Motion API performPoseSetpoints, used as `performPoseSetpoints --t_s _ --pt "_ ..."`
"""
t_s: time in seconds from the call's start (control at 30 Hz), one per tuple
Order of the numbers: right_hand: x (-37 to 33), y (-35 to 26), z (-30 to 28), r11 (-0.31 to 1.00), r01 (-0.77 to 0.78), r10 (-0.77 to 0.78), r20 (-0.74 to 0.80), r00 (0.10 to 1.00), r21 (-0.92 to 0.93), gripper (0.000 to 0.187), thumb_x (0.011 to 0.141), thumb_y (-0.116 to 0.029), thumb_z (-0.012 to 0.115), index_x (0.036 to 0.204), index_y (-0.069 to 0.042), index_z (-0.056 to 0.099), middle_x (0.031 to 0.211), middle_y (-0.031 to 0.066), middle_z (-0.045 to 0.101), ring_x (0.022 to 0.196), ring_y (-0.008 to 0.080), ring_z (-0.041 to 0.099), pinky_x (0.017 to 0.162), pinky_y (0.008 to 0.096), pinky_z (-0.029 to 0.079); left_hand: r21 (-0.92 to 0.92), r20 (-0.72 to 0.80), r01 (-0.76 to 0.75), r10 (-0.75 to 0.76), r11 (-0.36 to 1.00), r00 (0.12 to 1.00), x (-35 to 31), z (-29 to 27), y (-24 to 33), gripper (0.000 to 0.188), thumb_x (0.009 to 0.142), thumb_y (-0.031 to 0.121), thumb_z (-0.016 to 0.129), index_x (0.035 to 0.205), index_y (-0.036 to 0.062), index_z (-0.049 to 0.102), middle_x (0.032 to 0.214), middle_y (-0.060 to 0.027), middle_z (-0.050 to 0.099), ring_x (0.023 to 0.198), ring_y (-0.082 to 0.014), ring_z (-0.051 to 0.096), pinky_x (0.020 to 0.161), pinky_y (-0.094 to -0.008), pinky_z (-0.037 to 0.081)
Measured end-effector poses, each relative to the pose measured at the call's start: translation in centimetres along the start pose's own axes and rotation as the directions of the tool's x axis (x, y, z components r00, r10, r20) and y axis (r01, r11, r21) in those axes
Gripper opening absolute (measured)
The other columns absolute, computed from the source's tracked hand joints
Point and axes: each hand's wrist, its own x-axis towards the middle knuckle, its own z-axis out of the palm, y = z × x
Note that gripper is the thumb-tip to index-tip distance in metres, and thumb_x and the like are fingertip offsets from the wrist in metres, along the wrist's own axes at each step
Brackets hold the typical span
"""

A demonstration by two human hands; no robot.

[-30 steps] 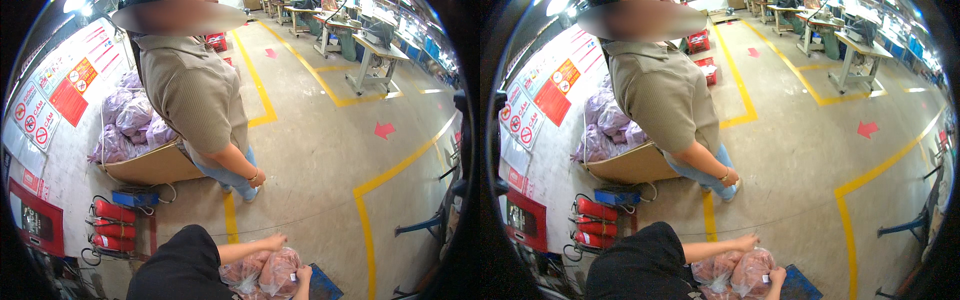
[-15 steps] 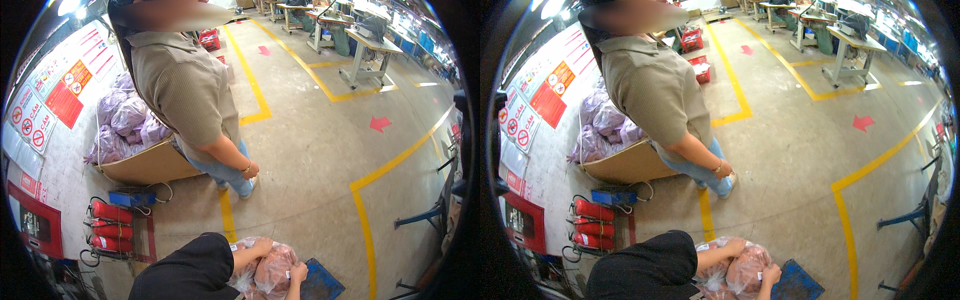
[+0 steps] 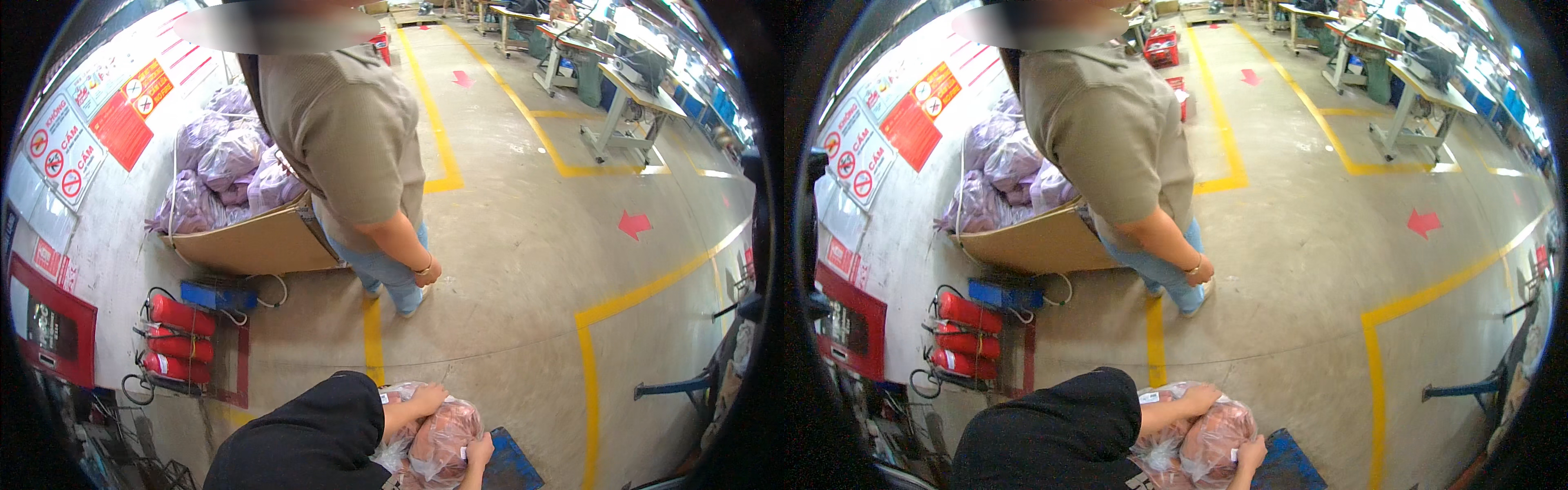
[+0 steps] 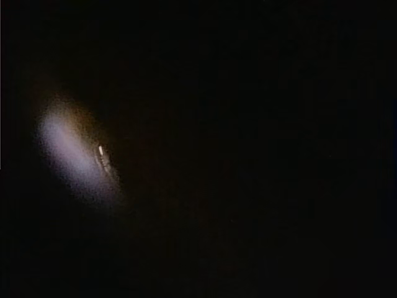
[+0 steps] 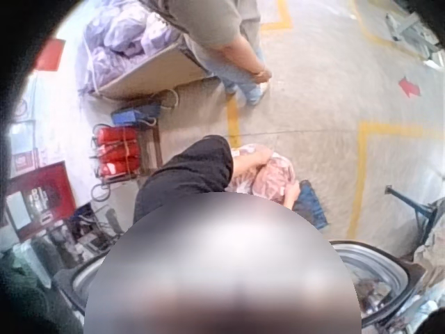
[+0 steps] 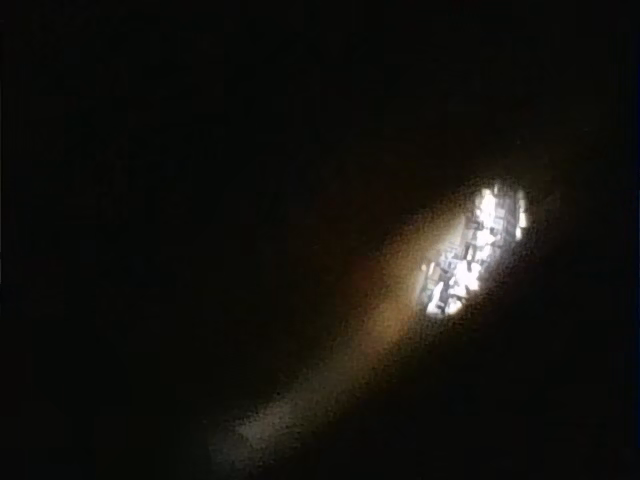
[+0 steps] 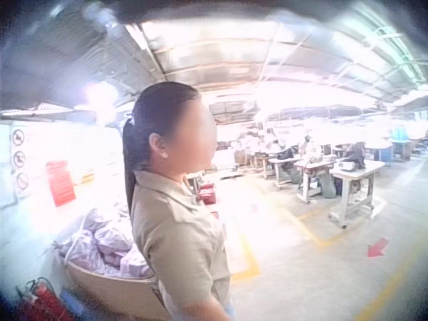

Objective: The person gathers multiple pink slippers from a cluttered area and places them into a large clear plastic bag. They then carry the bag to a table, adjust the contents, and place the bag onto a blue hand truck next to a large white sack.

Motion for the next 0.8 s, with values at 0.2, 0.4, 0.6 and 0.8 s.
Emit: performPoseSetpoints --t_s 0.2,0.4,0.6,0.8 --pt "-0.6 -0.6 0.1 1.0 0.014 -0.013 -0.016 1.0 0.001 0.019 0.076 -0.006 0.063 0.093 0.002 0.061 0.095 0.0274 0.067 0.096 0.0481 0.063 0.082 0.0518 0.05 -0.38 0.015 0.2 -0.211 0.903 0.977 1.7 0.9 -1.8 0.03 0.088 0.021 0.062 0.111 0.0019 0.064 0.109 -0.0223 0.069 0.105 -0.0387 0.067 0.088 -0.0513 0.053" --pt "-1.0 -0.9 0.3 0.992 0.099 -0.1 -0.013 0.995 -0.077 0.018 0.076 -0.008 0.063 0.092 0.001 0.062 0.095 0.0265 0.068 0.095 0.0476 0.063 0.081 0.052 0.049 -0.379 0.206 0.211 -0.14 0.901 0.968 2.6 0.7 -2.4 0.037 0.079 0.026 0.068 0.105 -0.0006 0.066 0.107 -0.0264 0.068 0.102 -0.043 0.065 0.088 -0.0495 0.052" --pt "-0.6 -0.3 0.7 0.991 0.086 -0.081 -0.053 0.995 0.099 0.027 0.088 -0.027 0.065 0.094 0.0 0.062 0.096 0.0269 0.067 0.095 0.0494 0.062 0.08 0.0539 0.048 -0.436 0.1 0.253 -0.233 0.864 0.967 -0.6 1.1 -6.8 0.034 0.08 0.029 0.064 0.103 0.0047 0.072 0.103 -0.0231 0.071 0.097 -0.042 0.068 0.082 -0.0512 0.054" --pt "0.1 1.8 0.6 0.979 -0.123 0.129 -0.025 0.991 0.165 0.037 0.087 -0.041 0.058 0.096 -0.006 0.063 0.098 0.0275 0.068 0.096 0.048 0.064 0.081 0.0554 0.05 -0.645 0.721 0.764 -0.332 0.0 0.609 -9.1 0.8 -13.9 0.044 0.097 0.042 0.051 0.11 0.005 0.069 0.111 -0.0115 0.071 0.104 -0.0237 0.066 0.092 -0.0415 0.05"
